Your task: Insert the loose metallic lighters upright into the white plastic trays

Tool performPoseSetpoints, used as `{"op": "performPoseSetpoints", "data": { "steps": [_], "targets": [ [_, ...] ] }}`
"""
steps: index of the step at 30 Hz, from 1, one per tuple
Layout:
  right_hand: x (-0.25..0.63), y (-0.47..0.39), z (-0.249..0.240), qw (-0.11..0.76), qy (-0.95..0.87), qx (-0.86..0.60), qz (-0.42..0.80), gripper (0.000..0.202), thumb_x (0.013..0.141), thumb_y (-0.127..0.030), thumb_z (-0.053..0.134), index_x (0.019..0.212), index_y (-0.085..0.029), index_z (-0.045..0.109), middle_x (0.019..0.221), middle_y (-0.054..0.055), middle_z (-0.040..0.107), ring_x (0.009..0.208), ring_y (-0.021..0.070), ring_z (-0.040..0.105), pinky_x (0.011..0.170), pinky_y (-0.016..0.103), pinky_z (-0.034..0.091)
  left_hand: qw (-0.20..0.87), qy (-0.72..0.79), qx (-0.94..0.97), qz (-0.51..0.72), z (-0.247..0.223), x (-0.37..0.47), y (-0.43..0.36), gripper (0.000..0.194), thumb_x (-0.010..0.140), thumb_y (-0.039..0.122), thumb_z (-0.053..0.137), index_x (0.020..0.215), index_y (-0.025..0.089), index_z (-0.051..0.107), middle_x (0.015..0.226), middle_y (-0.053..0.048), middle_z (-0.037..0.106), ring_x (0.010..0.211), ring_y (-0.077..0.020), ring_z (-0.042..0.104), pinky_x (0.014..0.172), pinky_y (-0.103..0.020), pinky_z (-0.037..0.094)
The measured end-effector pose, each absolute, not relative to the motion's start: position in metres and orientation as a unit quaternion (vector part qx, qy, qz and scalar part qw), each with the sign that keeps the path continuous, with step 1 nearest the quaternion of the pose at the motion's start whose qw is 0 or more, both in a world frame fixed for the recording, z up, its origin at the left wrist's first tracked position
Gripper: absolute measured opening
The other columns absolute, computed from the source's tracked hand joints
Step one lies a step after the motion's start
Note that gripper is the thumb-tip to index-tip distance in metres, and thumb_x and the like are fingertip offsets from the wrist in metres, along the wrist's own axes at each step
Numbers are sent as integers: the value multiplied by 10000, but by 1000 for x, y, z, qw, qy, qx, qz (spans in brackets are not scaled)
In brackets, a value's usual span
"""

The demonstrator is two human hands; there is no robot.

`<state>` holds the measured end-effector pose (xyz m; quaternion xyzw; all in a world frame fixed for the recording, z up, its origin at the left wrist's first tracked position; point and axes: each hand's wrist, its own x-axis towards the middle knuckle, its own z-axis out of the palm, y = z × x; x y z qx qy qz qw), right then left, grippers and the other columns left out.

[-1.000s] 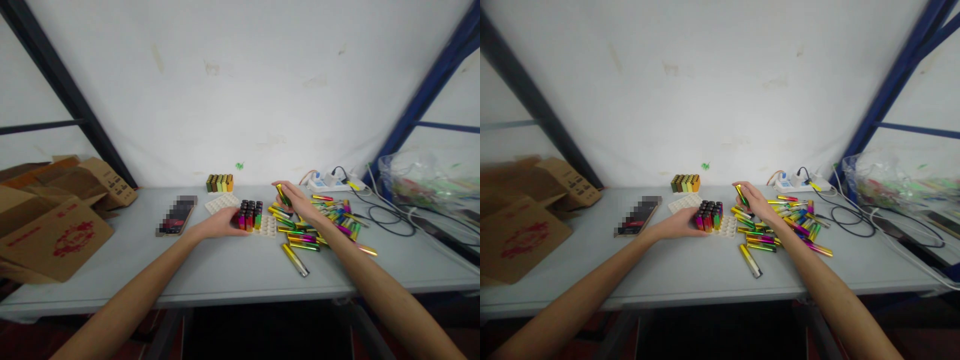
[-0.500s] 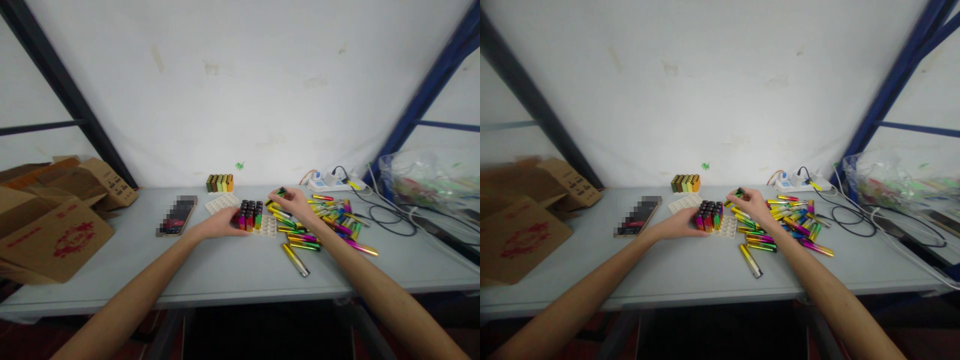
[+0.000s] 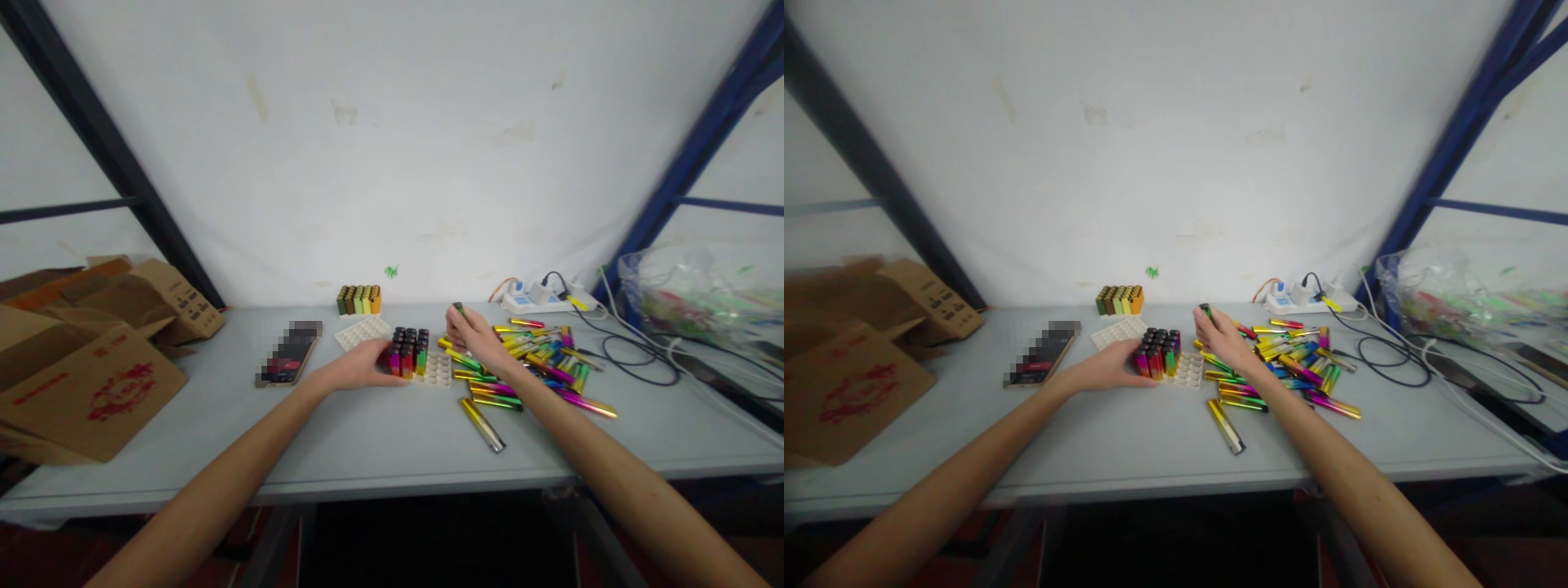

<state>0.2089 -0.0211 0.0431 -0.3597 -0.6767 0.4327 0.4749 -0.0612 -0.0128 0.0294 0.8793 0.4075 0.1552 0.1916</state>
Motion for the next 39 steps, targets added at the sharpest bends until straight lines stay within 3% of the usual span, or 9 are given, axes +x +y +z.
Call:
{"op": "performPoseSetpoints", "data": {
  "steps": [2, 9, 16, 22, 28, 35, 39],
  "targets": [
    [210, -23, 43, 471, -690, -392, 386, 550, 945, -737, 443, 716, -242, 371, 594, -66, 309, 507, 106, 305, 468, 247, 277, 189, 408, 880, 152, 29, -62, -12, 664, 730, 651, 788, 1130, 134, 674, 1094, -124, 728, 994, -329, 669, 875, -397, 515],
    [211, -26, 46, 460, -718, -487, 188, 542, 897, -652, 475, 598, -235, 300, 578, -42, 274, 558, 108, 291, 544, 276, 205, 191, 398, 884, 154, 29, -62, -11, 638, 743, 645, 782, 1132, 150, 676, 1092, -101, 731, 1002, -319, 671, 878, -377, 512],
    [208, -24, 44, 434, -714, -525, 163, 404, 865, -518, 406, 591, -226, 346, 560, -30, 335, 561, 124, 359, 561, 283, 224, 195, 405, 881, 147, 29, -62, -12, 633, 741, 642, 786, 1113, 141, 681, 1081, -108, 730, 1006, -324, 670, 863, -380, 513],
    [206, -28, 47, 429, -725, -516, 158, 454, 906, -567, 418, 612, -229, 348, 556, -38, 370, 563, 130, 393, 574, 278, 262, 196, 402, 880, 160, 28, -62, -11, 641, 731, 641, 794, 1125, 148, 684, 1090, -104, 733, 998, -323, 674, 875, -385, 514],
    [202, -36, 50, 407, -755, -484, 171, 347, 999, -547, 470, 940, -214, 549, 678, -32, 592, 652, 167, 556, 655, 273, 379, 206, 397, 880, 162, 29, -62, -12, 628, 735, 637, 789, 1104, 140, 678, 1075, -111, 730, 979, -319, 672, 870, -391, 515],
    [202, -36, 53, 423, -803, -413, 74, 411, 1008, -525, 518, 776, -196, 604, 844, 58, 631, 837, 195, 592, 777, 299, 439, 211, 395, 878, 169, 31, -61, -13, 619, 734, 626, 791, 1107, 145, 682, 1094, -110, 734, 987, -319, 668, 891, -401, 511],
    [204, -37, 53, 402, -806, -427, 83, 508, 999, -569, 518, 665, -192, 583, 642, 4, 577, 607, 141, 507, 619, 269, 393, 232, 387, 875, 176, 32, -60, -14, 594, 733, 609, 800, 1101, 157, 687, 1081, -97, 742, 993, -316, 673, 856, -377, 521]
  ]
}}
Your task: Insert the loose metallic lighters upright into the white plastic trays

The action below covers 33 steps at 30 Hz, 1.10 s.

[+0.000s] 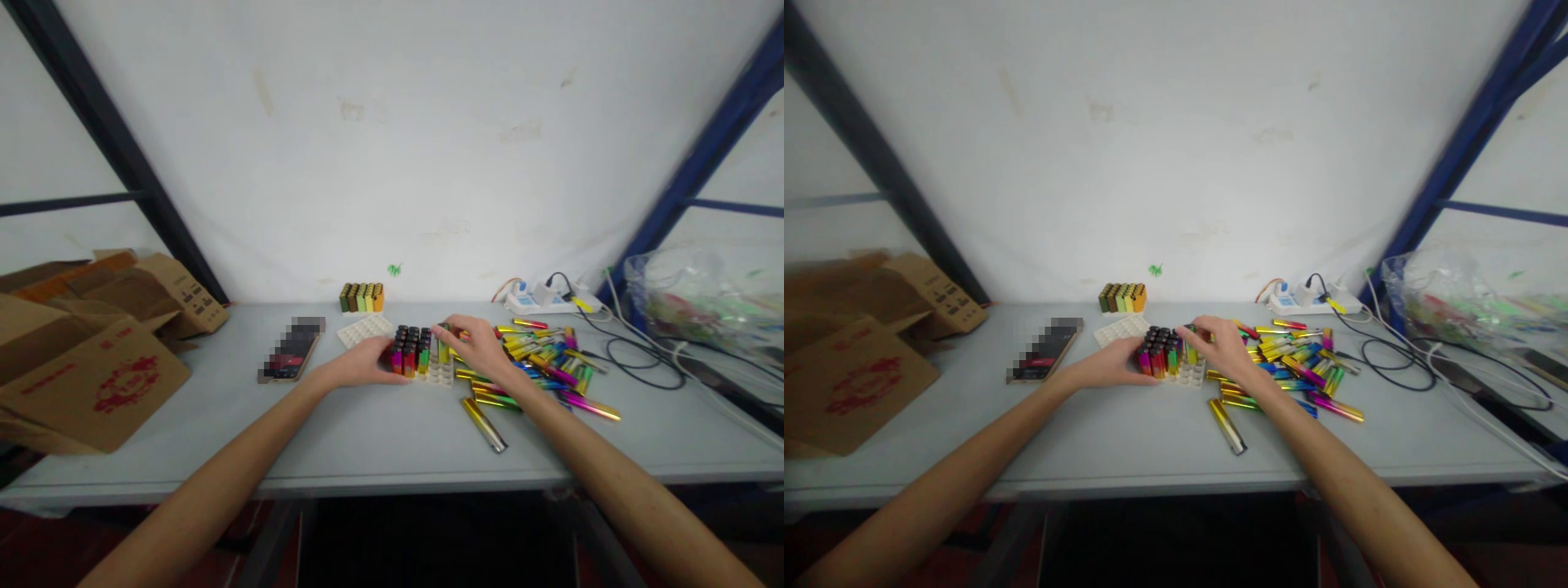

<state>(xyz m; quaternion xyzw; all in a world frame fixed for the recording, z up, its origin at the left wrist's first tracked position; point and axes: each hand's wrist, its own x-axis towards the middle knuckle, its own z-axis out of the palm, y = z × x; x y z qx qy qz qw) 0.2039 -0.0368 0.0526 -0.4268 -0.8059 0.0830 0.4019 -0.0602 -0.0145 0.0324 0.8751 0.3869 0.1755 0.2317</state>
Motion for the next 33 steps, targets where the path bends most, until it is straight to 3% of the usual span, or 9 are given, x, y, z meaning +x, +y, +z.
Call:
{"op": "performPoseSetpoints", "data": {
  "steps": [3, 7, 13, 22, 33],
  "targets": [
    [204, -36, 48, 372, -822, -418, 103, 531, 964, -608, 566, 639, -188, 585, 544, -21, 562, 509, 114, 466, 552, 250, 357, 230, 391, 874, 174, 33, -60, -15, 588, 729, 604, 805, 1087, 151, 692, 1043, -97, 745, 971, -313, 677, 831, -368, 521],
    [202, -36, 40, 366, -839, -384, 123, 490, 904, -664, 625, 810, -184, 662, 617, 8, 687, 524, 130, 586, 550, 236, 403, 223, 400, 872, 172, 34, -60, -16, 582, 719, 614, 807, 1051, 149, 694, 1012, -95, 743, 937, -311, 679, 804, -366, 517],
    [199, -40, 36, 385, -836, -377, 102, 481, 898, -682, 619, 886, -202, 644, 643, 30, 708, 573, 167, 652, 555, 247, 441, 221, 404, 873, 160, 34, -59, -16, 598, 726, 619, 799, 1072, 144, 685, 1045, -102, 739, 968, -328, 685, 828, -379, 512],
    [188, -48, 37, 338, -856, -380, 92, 438, 893, -639, 661, 877, -208, 588, 674, 15, 686, 558, 137, 589, 537, 232, 382, 224, 404, 873, 157, 34, -58, -16, 621, 723, 657, 784, 1082, 161, 679, 1071, -97, 736, 960, -314, 676, 810, -363, 509],
    [194, -42, 34, 326, -861, -379, 98, 408, 898, -599, 679, 1004, -217, 578, 676, -10, 662, 573, 146, 590, 538, 232, 370, 222, 404, 873, 161, 33, -60, -15, 585, 728, 644, 781, 1039, 158, 681, 1013, -89, 736, 903, -300, 673, 766, -354, 499]
  ]
}}
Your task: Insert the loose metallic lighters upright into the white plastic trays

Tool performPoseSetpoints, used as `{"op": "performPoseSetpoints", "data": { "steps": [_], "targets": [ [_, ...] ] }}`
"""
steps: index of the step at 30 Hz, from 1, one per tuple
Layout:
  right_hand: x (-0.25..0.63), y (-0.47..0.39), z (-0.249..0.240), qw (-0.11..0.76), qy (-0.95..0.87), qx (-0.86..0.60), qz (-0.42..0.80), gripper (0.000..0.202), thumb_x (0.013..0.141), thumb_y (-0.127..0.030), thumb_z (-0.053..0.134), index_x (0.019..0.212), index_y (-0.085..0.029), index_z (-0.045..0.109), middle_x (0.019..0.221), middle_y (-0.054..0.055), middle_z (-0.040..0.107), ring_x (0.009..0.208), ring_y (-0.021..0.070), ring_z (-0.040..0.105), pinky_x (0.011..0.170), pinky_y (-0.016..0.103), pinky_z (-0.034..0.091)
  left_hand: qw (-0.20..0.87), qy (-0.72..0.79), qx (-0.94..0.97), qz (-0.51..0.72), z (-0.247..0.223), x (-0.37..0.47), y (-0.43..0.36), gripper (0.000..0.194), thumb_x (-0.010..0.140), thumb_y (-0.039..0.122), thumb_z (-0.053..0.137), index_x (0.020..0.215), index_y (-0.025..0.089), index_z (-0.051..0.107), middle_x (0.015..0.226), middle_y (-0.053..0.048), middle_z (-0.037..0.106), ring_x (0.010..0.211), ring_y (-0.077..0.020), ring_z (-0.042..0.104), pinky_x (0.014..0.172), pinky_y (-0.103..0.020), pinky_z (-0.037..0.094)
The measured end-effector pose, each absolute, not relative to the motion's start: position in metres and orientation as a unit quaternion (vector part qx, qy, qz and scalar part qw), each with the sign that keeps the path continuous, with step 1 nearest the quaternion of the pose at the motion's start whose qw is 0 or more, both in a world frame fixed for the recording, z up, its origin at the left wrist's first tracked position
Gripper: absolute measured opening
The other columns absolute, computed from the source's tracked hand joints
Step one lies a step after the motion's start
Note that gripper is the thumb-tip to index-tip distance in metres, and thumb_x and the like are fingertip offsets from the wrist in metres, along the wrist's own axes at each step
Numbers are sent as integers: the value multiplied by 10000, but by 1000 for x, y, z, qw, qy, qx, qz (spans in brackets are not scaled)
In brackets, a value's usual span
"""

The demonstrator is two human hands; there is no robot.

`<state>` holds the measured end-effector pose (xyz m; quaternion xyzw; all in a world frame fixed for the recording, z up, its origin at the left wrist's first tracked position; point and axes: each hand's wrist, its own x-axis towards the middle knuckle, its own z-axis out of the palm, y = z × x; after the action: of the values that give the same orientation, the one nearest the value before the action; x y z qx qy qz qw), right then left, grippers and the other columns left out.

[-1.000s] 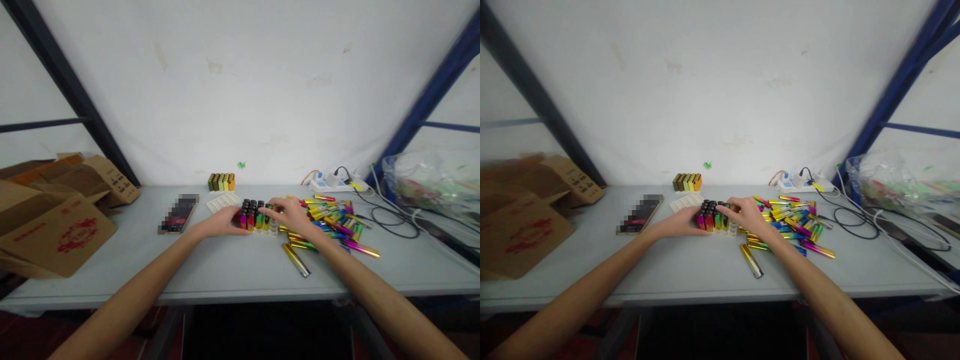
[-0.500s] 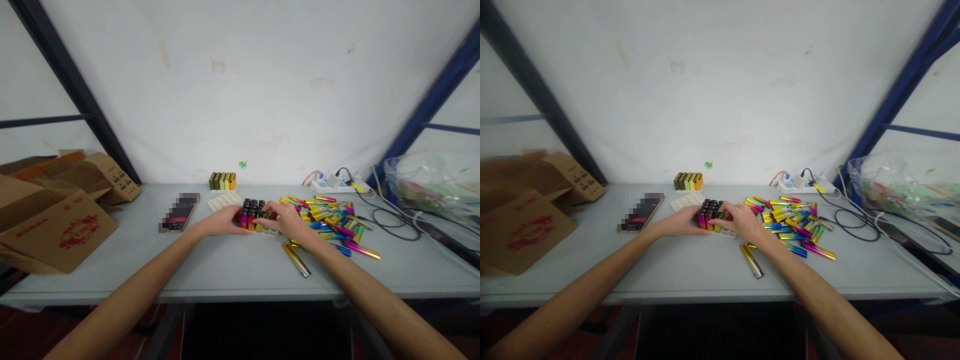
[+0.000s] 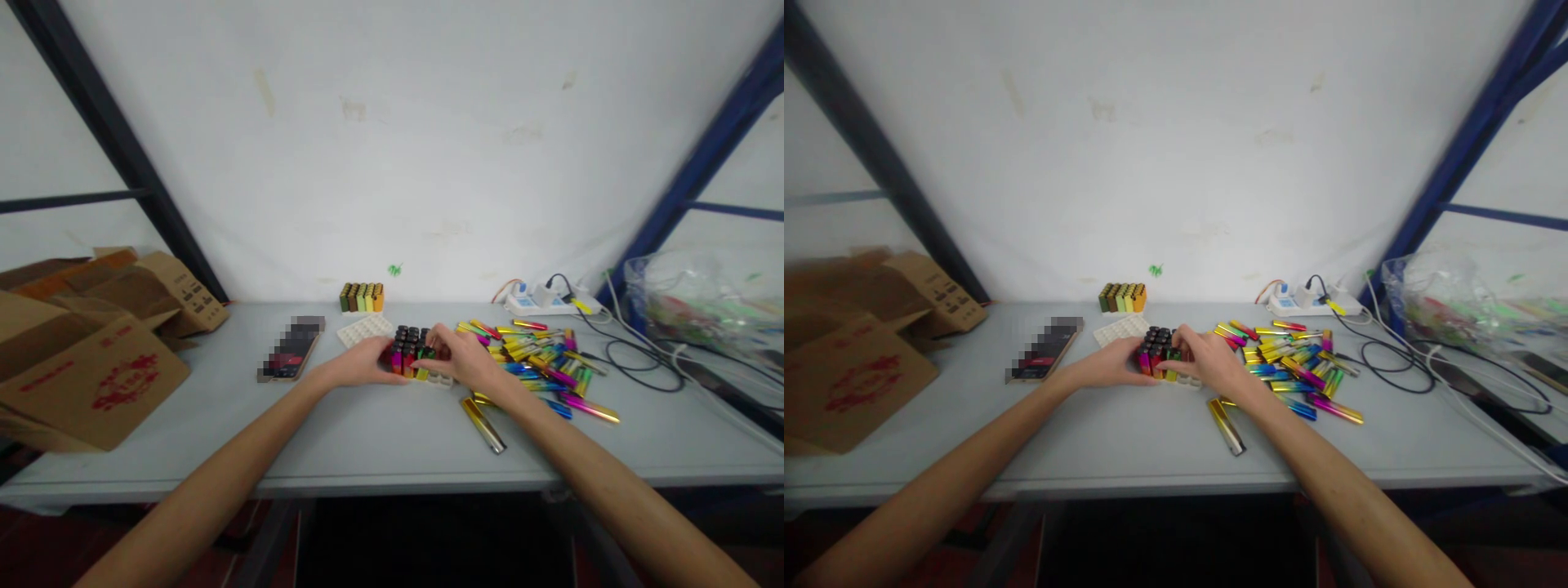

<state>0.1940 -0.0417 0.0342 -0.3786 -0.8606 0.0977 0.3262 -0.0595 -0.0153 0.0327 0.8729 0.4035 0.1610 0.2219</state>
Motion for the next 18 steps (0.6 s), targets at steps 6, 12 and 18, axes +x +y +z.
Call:
{"op": "performPoseSetpoints", "data": {
  "steps": [6, 12, 18],
  "targets": [
    [194, -44, 38, 318, -862, -383, 93, 459, 910, -602, 664, 1130, -210, 573, 704, -11, 673, 591, 149, 600, 561, 238, 385, 224, 397, 874, 165, 34, -60, -16, 575, 735, 623, 789, 1063, 163, 684, 1048, -92, 738, 937, -307, 674, 813, -365, 507],
    [205, -38, 46, 334, -851, -392, 107, 389, 986, -578, 560, 1119, -215, 602, 678, -15, 686, 584, 146, 620, 593, 238, 412, 236, 392, 874, 161, 34, -60, -15, 623, 738, 617, 788, 1134, 148, 682, 1090, -109, 738, 987, -318, 676, 880, -394, 516],
    [231, -11, 43, 310, -805, -505, -30, 305, 1052, -408, 478, 1026, -181, 681, 850, 80, 731, 740, 204, 658, 706, 295, 436, 211, 408, 873, 167, 31, -60, -14, 639, 708, 644, 800, 1087, 142, 689, 1056, -113, 737, 973, -331, 678, 844, -384, 517]
  ]
}}
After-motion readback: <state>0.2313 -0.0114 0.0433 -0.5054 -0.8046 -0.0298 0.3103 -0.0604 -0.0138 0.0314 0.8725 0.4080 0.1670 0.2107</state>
